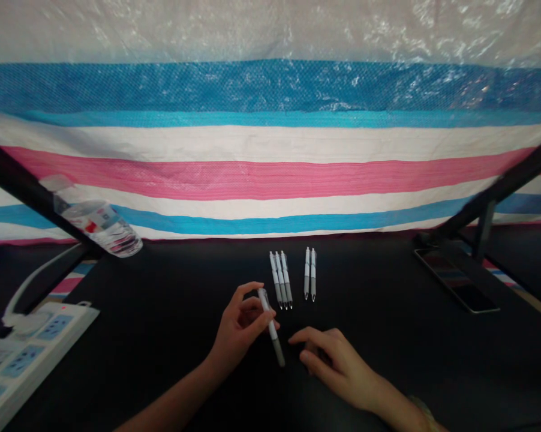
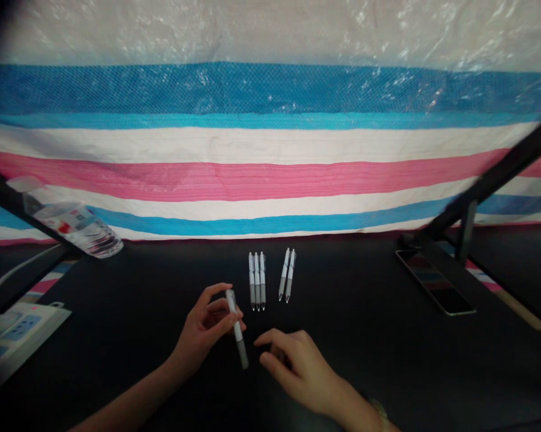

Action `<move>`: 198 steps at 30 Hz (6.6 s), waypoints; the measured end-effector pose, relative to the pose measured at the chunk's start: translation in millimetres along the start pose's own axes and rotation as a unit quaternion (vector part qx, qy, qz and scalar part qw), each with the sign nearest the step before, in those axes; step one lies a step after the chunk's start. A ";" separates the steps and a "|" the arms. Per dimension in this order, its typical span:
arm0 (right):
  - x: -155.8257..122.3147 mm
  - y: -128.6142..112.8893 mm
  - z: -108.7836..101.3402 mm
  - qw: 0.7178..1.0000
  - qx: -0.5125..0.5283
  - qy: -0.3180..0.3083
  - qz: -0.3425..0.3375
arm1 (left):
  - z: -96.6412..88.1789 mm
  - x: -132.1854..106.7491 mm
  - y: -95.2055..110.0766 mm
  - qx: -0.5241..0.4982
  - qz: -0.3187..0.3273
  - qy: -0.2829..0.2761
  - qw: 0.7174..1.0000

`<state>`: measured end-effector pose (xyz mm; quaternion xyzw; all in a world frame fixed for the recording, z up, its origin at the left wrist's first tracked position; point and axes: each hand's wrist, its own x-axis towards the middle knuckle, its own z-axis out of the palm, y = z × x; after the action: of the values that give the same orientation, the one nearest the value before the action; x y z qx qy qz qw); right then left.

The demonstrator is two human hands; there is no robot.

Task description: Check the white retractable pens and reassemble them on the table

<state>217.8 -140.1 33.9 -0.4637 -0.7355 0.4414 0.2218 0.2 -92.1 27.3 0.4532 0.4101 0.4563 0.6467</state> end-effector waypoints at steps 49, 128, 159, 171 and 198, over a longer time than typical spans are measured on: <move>1.5 9.5 2.0 0.998 -0.019 0.045 -0.029 | -17.1 83.8 0.1 0.201 0.057 0.066 0.976; -19.2 14.0 16.4 0.938 0.146 0.311 0.044 | -3.0 -31.8 -8.0 0.091 -0.003 -0.016 0.996; -17.9 15.3 5.1 0.943 0.229 0.206 0.130 | -2.6 -34.4 1.2 0.105 0.041 0.029 0.993; -16.8 14.1 5.1 0.928 0.285 0.211 0.117 | -2.5 -34.6 0.0 0.113 0.043 0.039 0.992; -22.6 24.7 5.0 0.816 0.451 0.355 0.076 | -21.5 -33.8 -9.8 0.122 0.069 0.107 0.984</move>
<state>236.8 -157.8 12.2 -0.4909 -0.2870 0.5440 0.6170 -26.3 -121.8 16.4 0.5046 0.4973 0.4924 0.5055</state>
